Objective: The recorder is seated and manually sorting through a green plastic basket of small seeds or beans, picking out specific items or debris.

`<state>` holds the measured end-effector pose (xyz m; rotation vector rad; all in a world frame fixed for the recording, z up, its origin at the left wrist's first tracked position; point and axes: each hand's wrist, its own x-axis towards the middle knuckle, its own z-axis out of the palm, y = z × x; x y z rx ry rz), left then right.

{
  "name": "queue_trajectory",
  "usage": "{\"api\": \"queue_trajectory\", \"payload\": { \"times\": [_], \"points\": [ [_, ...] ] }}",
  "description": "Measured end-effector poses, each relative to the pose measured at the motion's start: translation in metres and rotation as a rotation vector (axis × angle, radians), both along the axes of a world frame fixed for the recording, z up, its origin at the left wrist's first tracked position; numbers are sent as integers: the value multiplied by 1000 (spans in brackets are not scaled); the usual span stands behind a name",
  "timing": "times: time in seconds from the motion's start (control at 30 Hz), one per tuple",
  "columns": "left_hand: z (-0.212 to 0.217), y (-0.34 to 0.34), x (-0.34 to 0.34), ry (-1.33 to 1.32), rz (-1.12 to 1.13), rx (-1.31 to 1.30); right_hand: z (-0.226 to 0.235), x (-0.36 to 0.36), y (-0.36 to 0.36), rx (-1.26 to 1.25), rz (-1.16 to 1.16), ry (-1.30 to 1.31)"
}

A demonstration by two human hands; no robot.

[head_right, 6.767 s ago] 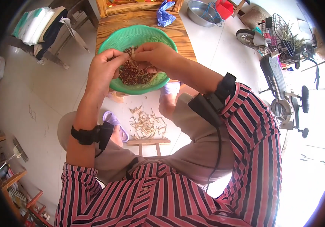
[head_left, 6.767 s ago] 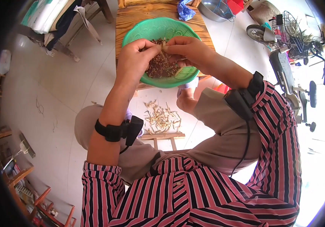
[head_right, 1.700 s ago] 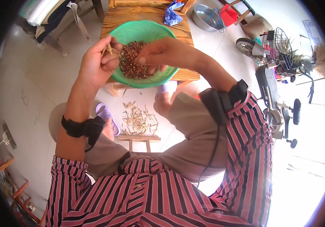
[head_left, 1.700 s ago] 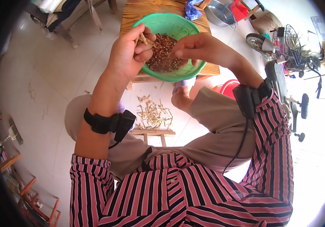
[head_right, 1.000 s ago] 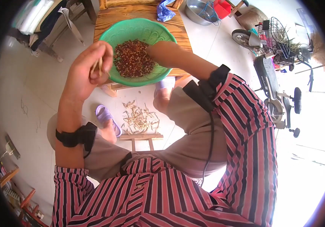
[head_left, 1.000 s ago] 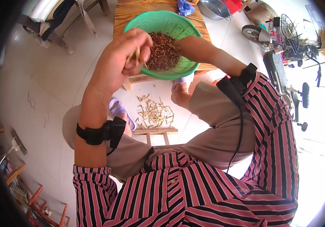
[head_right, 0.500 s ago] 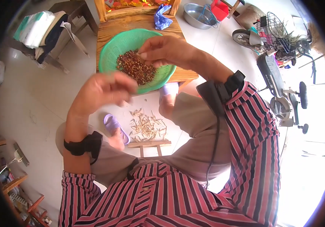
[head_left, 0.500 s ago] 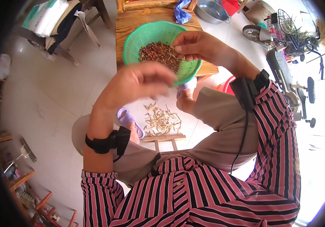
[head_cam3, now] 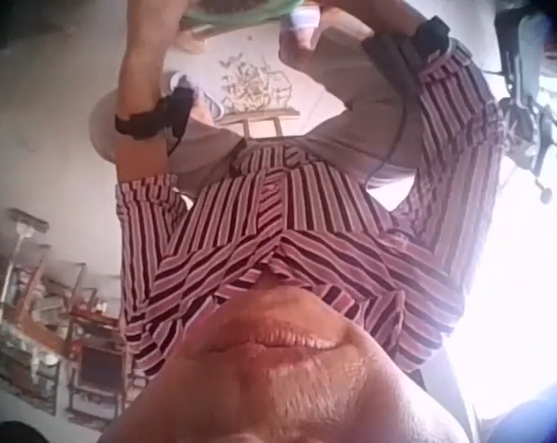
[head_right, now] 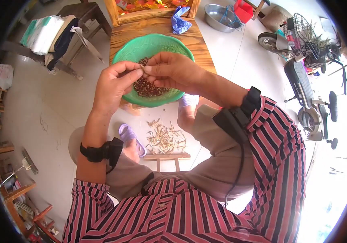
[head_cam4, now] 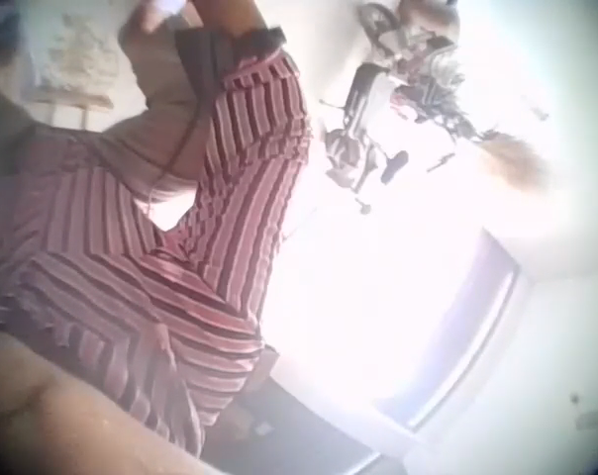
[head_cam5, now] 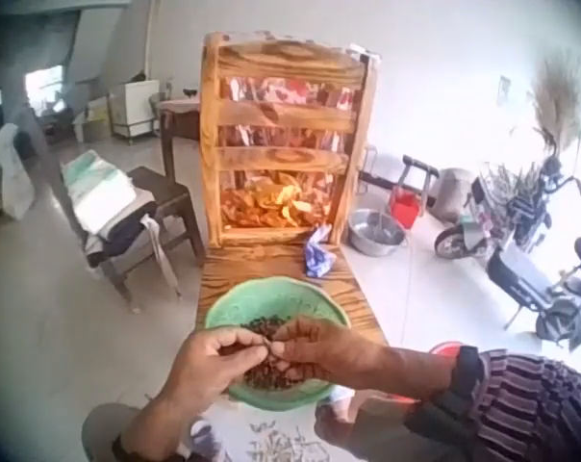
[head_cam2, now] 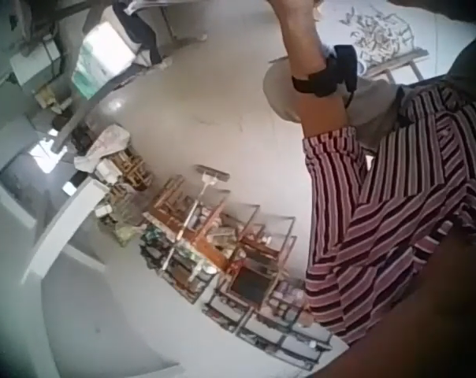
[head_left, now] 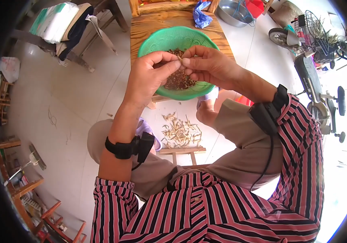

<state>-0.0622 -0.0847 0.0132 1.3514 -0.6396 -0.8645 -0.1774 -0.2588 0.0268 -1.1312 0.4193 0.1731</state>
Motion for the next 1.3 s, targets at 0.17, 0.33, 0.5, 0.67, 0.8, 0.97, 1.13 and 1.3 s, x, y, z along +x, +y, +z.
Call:
{"api": "queue_trajectory", "payload": {
  "times": [0.17, 0.33, 0.5, 0.67, 0.8, 0.97, 1.13, 1.3],
  "points": [
    [-6, -5, 2, 138, -47, -34, 1, -4, -1, -20, -5, 2],
    [-11, -3, 1, 113, -50, -52, 3, -4, 10, -97, -42, -16],
    [-25, -12, 1, 63, -39, -157, -18, -1, -4, -313, 34, -119],
    [-30, -7, -1, 43, 67, -146, -29, 5, 11, -259, -16, -169],
    [-25, -13, -4, 67, 136, -88, -19, 4, 11, -335, -29, -104],
    [-21, -13, -2, 74, 220, -6, -18, 5, 14, -160, -230, -23],
    [-28, -11, 9, 277, 149, -111, -16, 2, 3, -151, -182, 84],
    [-19, -9, 8, 340, 90, -156, -18, 0, -8, 17, -126, 52]
  ]
}}
